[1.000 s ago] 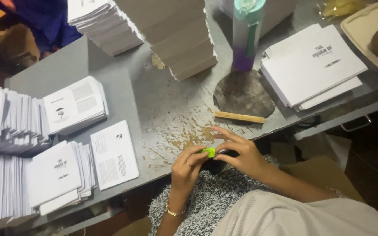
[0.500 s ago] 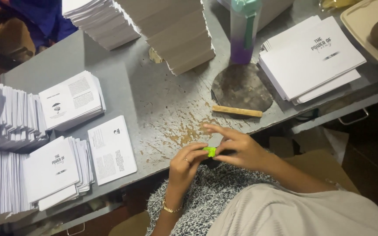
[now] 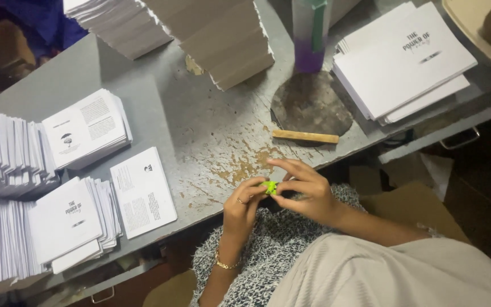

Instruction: Folding printed paper sheets into booklets and using a wooden block to crease the folds.

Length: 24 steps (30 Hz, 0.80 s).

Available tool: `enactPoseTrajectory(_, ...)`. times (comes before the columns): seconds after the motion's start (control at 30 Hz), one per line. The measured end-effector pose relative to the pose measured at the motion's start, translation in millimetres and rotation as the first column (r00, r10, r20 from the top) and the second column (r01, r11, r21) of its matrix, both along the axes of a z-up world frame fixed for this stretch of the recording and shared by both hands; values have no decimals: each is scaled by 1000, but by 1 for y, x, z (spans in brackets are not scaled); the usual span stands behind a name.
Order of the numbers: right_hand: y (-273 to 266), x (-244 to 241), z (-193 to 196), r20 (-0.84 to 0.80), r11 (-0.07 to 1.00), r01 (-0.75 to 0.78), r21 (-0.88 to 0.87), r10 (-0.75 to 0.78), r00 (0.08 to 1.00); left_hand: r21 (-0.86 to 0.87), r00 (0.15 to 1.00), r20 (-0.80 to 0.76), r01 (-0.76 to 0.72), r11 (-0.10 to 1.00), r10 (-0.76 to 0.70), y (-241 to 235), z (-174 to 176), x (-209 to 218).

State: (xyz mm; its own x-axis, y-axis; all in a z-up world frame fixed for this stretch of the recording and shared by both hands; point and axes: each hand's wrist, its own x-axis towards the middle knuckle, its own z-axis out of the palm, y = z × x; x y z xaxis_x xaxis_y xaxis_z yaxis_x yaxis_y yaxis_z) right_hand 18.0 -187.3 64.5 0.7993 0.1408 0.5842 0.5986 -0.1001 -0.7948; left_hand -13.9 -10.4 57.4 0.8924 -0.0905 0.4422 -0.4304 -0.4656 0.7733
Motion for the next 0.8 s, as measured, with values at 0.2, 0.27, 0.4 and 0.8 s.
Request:
enactPoseTrajectory(0.2,-2,-2,-15,-81,997,22,77,-16,997,-152,996,-75,36,988,-47,-10,0,1)
enactPoseTrajectory(0.27,-7,0,-6,-22,997,3,71,-1,1000,-194,993,-98,47,980,-67,-10,-4,-1)
enactPoseTrajectory(0.4,-20,10,-8,91,998,-31,50,27,995,-271,984,-143,68,960,-110,-5,-16,0)
enactPoseTrajectory(0.8,-20,21,-2,361,980,-7,-201,81,929,-309,969,-198,84,947,-150,2,-30,-3)
